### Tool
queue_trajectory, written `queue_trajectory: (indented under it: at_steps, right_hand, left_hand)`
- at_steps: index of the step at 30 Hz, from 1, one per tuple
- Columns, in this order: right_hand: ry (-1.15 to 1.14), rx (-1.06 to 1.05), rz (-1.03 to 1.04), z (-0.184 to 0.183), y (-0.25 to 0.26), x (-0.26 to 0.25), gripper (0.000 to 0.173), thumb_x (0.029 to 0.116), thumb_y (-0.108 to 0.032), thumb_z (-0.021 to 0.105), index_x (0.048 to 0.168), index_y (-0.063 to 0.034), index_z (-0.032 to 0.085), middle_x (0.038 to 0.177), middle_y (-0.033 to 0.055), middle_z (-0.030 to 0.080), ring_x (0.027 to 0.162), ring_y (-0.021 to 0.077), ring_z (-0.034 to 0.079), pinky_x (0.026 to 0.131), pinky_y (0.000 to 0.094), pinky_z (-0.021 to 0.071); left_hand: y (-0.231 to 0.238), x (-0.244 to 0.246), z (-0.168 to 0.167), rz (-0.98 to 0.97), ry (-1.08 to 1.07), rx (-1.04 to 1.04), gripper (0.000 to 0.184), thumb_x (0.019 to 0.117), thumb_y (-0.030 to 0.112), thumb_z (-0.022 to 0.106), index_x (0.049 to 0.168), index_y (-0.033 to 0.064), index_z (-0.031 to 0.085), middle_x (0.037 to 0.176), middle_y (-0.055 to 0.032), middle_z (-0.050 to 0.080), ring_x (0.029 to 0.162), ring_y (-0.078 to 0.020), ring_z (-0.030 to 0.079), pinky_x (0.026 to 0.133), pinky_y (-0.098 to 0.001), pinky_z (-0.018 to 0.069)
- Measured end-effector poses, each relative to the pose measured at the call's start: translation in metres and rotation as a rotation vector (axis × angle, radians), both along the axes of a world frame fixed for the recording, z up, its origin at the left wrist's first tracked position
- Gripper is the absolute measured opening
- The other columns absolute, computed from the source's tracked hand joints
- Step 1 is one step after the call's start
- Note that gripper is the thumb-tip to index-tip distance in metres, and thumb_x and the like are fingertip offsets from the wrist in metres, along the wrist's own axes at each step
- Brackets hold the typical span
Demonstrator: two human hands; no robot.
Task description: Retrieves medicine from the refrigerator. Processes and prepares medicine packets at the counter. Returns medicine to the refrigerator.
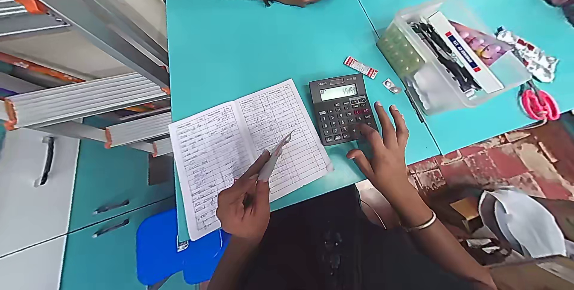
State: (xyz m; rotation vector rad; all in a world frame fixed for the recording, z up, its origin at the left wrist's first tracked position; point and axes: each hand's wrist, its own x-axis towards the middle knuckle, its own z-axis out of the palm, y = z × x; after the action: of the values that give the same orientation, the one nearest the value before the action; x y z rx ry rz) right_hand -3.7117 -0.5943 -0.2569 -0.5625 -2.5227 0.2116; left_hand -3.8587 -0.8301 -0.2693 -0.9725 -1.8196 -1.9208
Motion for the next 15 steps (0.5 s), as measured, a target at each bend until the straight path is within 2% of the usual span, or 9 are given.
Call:
queue_trajectory:
  at_steps: [2,5,7,9,10,13,15]
  right_hand:
    - [-0.026,-0.001,-0.014,0.001,0.001,-0.005,0.075,0.0962,-0.076,0.037,0.121,-0.0128,0.07,0.157,0.0283,0.041,0.147,0.0548,0.028,0.116,0.074,0.018]
    - [0.016,-0.004,0.043,0.001,-0.002,-0.008,0.073,0.0951,-0.076,0.041,0.118,-0.012,0.067,0.156,0.0273,0.042,0.148,0.0529,0.029,0.117,0.072,0.0194]
    - [-0.017,-0.004,0.122,0.0,-0.006,-0.007,0.071,0.0942,-0.078,0.039,0.119,-0.0179,0.066,0.158,0.0239,0.04,0.15,0.051,0.025,0.117,0.0734,0.0151]
    - [-0.054,-0.007,0.161,-0.001,-0.007,-0.007,0.072,0.0933,-0.079,0.04,0.121,-0.0199,0.07,0.158,0.0245,0.041,0.15,0.0532,0.024,0.115,0.0772,0.0131]
    - [-0.028,-0.017,0.165,-0.002,-0.006,-0.005,0.071,0.0937,-0.078,0.04,0.12,-0.0195,0.07,0.157,0.0243,0.042,0.149,0.0525,0.026,0.116,0.0761,0.0149]
    - [0.104,0.007,0.1,0.0,0.0,0.004,0.065,0.0953,-0.076,0.041,0.112,-0.018,0.065,0.151,0.0189,0.049,0.149,0.043,0.032,0.121,0.064,0.0191]
    - [0.06,0.012,0.064,0.0,0.006,0.01,0.068,0.0959,-0.075,0.04,0.111,-0.0169,0.071,0.151,0.0224,0.05,0.147,0.0502,0.033,0.118,0.0699,0.0186]
  left_hand:
    - [-0.001,0.001,0.0,0.019,-0.001,-0.006,0.02,0.1005,0.012,0.064,0.116,0.0253,0.062,0.116,0.0164,0.072,0.105,-0.0014,0.07,0.089,-0.0196,0.0595]
    - [0.0,0.0,0.0,0.027,-0.002,-0.003,0.019,0.1003,0.012,0.064,0.114,0.0251,0.062,0.113,0.018,0.072,0.102,0.0007,0.07,0.087,-0.0181,0.0593]
    - [-0.001,0.001,-0.001,0.011,-0.01,0.007,0.02,0.1004,0.011,0.064,0.115,0.0251,0.062,0.115,0.016,0.073,0.103,-0.0018,0.071,0.088,-0.0198,0.06]
    - [-0.002,0.001,-0.001,0.001,-0.007,0.011,0.022,0.1006,0.011,0.063,0.117,0.0253,0.061,0.116,0.0144,0.074,0.105,-0.0042,0.072,0.089,-0.0217,0.0605]
    - [-0.002,0.001,-0.001,0.0,-0.003,0.01,0.022,0.1008,0.011,0.063,0.117,0.0256,0.061,0.116,0.0146,0.073,0.105,-0.0042,0.072,0.089,-0.0216,0.0604]
    - [-0.001,0.0,-0.001,0.001,-0.005,0.014,0.022,0.1007,0.011,0.064,0.117,0.0263,0.061,0.117,0.0154,0.073,0.106,-0.0034,0.071,0.089,-0.0211,0.0603]
    - [-0.001,0.0,-0.001,-0.005,-0.002,0.01,0.023,0.1009,0.011,0.063,0.117,0.0263,0.06,0.119,0.0152,0.073,0.107,-0.0033,0.071,0.09,-0.0205,0.0598]
